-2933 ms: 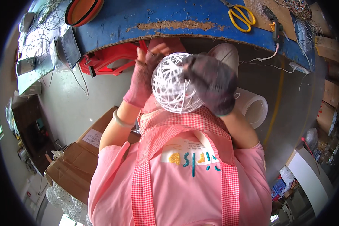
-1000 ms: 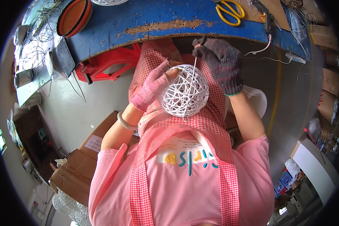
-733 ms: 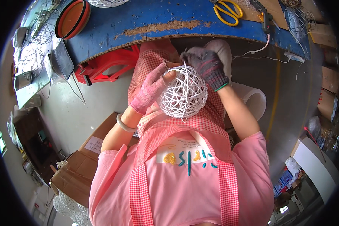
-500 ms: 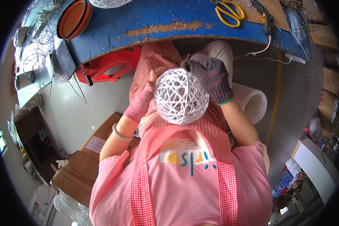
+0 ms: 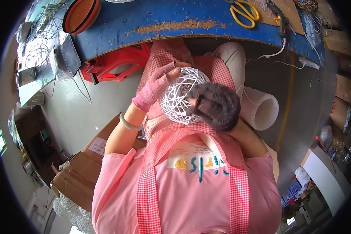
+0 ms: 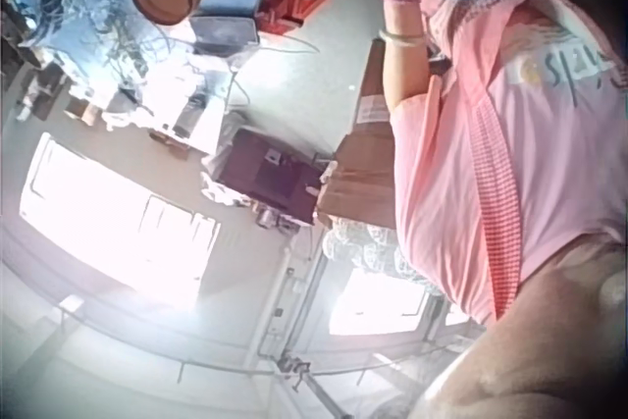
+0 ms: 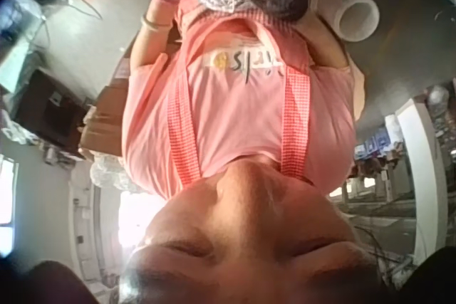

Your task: Manufacturing decorative string balls by winding material and using a glue gun.

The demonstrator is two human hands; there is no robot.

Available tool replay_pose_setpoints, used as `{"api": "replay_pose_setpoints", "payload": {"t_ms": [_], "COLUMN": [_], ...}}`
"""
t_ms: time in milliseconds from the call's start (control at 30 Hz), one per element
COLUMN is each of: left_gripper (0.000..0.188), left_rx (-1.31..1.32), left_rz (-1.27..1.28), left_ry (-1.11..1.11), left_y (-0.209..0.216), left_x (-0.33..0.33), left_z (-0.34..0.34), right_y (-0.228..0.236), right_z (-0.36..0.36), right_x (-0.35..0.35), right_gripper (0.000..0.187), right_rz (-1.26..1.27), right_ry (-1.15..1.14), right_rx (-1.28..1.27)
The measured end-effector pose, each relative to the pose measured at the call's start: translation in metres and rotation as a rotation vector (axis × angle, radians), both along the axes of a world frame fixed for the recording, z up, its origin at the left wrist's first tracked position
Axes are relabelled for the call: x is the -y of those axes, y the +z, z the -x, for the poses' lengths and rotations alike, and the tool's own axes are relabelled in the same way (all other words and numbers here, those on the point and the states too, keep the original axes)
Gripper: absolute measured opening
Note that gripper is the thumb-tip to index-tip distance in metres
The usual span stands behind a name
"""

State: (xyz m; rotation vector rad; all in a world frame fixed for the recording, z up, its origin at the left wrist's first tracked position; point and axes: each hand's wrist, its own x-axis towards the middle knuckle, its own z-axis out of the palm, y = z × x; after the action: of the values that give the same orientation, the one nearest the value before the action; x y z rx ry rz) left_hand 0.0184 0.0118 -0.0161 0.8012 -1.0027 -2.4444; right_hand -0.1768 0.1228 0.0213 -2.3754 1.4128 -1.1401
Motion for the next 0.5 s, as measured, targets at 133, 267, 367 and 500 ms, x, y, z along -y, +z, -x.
{"api": "replay_pose_setpoints", "payload": {"t_ms": [133, 267, 367, 500], "left_gripper": [0.047, 0.046, 0.047, 0.066], "left_rx": [-0.033, 0.014, 0.052, -0.079], "left_rz": [-0.002, 0.033, 0.047, 0.253], "left_ry": [0.004, -0.024, -0.018, 0.127], "left_y": [0.002, 0.006, 0.011, -0.024], "left_x": [-0.001, -0.004, -0.007, -0.008], "left_z": [0.0, -0.002, -0.002, -0.014], "right_y": [0.001, -0.019, -0.033, -0.058], "right_z": [0.011, 0.021, 0.025, 0.019], "right_x": [0.034, 0.061, 0.076, 0.068], "right_gripper": [0.025, 0.017, 0.018, 0.018], "right_rz": [-0.072, -0.067, -0.09, -0.218], "right_ry": [-0.107, -0.196, -0.095, -0.057], "right_rx": [0.032, -0.143, -0.18, -0.235]}}
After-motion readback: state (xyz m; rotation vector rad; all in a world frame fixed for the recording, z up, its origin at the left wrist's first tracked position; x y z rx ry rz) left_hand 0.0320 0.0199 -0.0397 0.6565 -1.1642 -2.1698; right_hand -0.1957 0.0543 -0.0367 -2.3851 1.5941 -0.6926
